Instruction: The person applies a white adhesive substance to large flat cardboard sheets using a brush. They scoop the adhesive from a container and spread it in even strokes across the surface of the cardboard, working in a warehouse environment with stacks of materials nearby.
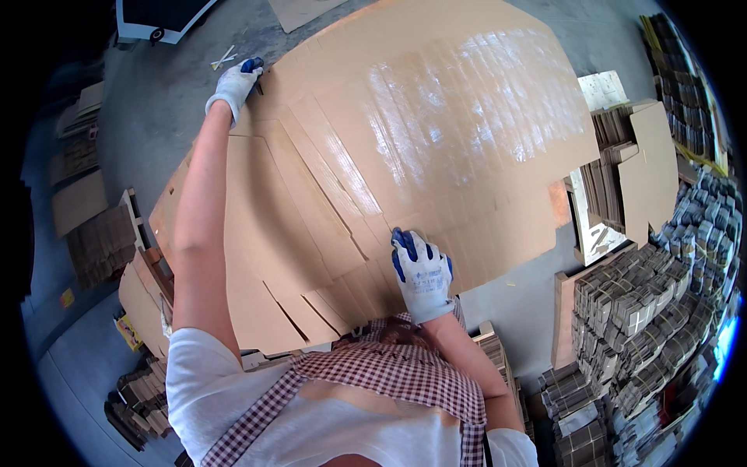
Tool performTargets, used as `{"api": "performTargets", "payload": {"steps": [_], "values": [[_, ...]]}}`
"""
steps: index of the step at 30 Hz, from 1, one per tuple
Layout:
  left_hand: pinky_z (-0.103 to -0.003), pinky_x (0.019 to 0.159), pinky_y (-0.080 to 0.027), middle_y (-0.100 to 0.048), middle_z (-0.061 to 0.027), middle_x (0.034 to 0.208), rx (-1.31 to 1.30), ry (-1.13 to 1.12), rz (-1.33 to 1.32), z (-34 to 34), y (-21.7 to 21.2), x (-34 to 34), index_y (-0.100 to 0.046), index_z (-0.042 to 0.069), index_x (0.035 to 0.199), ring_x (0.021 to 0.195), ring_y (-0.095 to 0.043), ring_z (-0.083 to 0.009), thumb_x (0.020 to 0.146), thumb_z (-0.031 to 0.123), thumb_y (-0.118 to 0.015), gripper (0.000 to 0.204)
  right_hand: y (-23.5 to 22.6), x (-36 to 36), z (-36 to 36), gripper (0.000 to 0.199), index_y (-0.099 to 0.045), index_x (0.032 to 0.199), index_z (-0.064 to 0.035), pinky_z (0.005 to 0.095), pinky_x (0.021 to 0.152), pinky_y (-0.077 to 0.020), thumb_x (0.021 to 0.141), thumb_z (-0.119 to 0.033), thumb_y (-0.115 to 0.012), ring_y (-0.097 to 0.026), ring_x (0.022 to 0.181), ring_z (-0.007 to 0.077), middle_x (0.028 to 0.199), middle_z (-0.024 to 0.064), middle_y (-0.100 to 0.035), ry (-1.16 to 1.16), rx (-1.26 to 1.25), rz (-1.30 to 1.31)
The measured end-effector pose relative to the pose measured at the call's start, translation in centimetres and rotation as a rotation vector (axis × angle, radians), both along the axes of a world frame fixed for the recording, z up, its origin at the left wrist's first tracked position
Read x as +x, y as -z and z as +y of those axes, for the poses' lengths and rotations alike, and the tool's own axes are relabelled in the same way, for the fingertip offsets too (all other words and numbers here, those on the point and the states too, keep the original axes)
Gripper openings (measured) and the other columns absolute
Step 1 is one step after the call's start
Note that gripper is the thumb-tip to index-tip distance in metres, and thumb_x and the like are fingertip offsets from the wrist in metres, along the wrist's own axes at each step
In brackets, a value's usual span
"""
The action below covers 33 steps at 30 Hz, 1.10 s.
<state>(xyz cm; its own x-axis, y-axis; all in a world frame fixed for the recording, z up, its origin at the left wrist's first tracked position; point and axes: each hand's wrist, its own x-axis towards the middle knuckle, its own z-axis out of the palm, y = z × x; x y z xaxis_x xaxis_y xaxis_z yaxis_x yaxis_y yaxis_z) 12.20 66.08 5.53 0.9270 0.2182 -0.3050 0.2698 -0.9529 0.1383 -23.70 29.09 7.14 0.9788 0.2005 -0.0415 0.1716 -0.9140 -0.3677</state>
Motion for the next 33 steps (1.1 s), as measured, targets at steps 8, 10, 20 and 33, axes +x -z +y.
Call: {"api": "performTargets", "payload": {"steps": [8, 10, 20, 33], "values": [[-0.033, 0.093, -0.048, -0.069, -0.0066, 0.118, -0.097, -0.123, -0.002, 4.2, 1.0, -1.6, -0.067, 0.022, 0.123, 0.111, -0.064, -0.0233, 0.092, 0.038, -0.058, 0.036, 0.3, -0.1, 0.0, 0.032, -0.065, 0.118, -0.0236, 0.0379, 0.076, -0.0499, 0.086, -0.024, -0.064, -0.062, 0.093, 0.0219, 0.118, 0.0006, -0.063, -0.004, -0.019, -0.007], [-0.03, 0.089, -0.049, -0.071, -0.0038, 0.113, -0.3, -0.152, -0.039, 6.7, 2.6, -1.9, -0.069, 0.022, 0.119, 0.102, -0.065, -0.0182, 0.091, 0.033, -0.061, 0.031, 0.4, -0.1, 0.0, 0.031, -0.065, 0.118, -0.0237, 0.0384, 0.077, -0.0498, 0.086, -0.024, -0.064, -0.062, 0.094, 0.0222, 0.119, 0.0006, -0.063, -0.011, -0.013, 0.0], [-0.024, 0.077, -0.05, -0.071, 0.0011, 0.095, -0.352, -0.034, -0.095, 4.9, 0.5, -3.6, -0.069, 0.022, 0.12, 0.083, -0.062, -0.0108, 0.09, 0.018, -0.062, 0.031, 0.7, -0.3, 0.1, 0.028, -0.066, 0.116, -0.0232, 0.0409, 0.079, -0.049, 0.087, -0.024, -0.063, -0.061, 0.096, 0.0248, 0.122, 0.0029, -0.061, 0.0, -0.002, 0.015], [-0.022, 0.09, -0.043, -0.063, 0.001, 0.102, -0.882, -0.05, 0.035, 4.3, -2.3, -3.4, -0.064, 0.011, 0.126, 0.096, -0.055, -0.0101, 0.086, 0.003, -0.065, 0.041, 0.8, -0.5, 0.2, 0.031, -0.065, 0.118, -0.0225, 0.0401, 0.081, -0.0477, 0.087, -0.026, -0.064, -0.061, 0.098, 0.0233, 0.122, 0.0021, -0.061, 0.007, -0.025, 0.017]]}}
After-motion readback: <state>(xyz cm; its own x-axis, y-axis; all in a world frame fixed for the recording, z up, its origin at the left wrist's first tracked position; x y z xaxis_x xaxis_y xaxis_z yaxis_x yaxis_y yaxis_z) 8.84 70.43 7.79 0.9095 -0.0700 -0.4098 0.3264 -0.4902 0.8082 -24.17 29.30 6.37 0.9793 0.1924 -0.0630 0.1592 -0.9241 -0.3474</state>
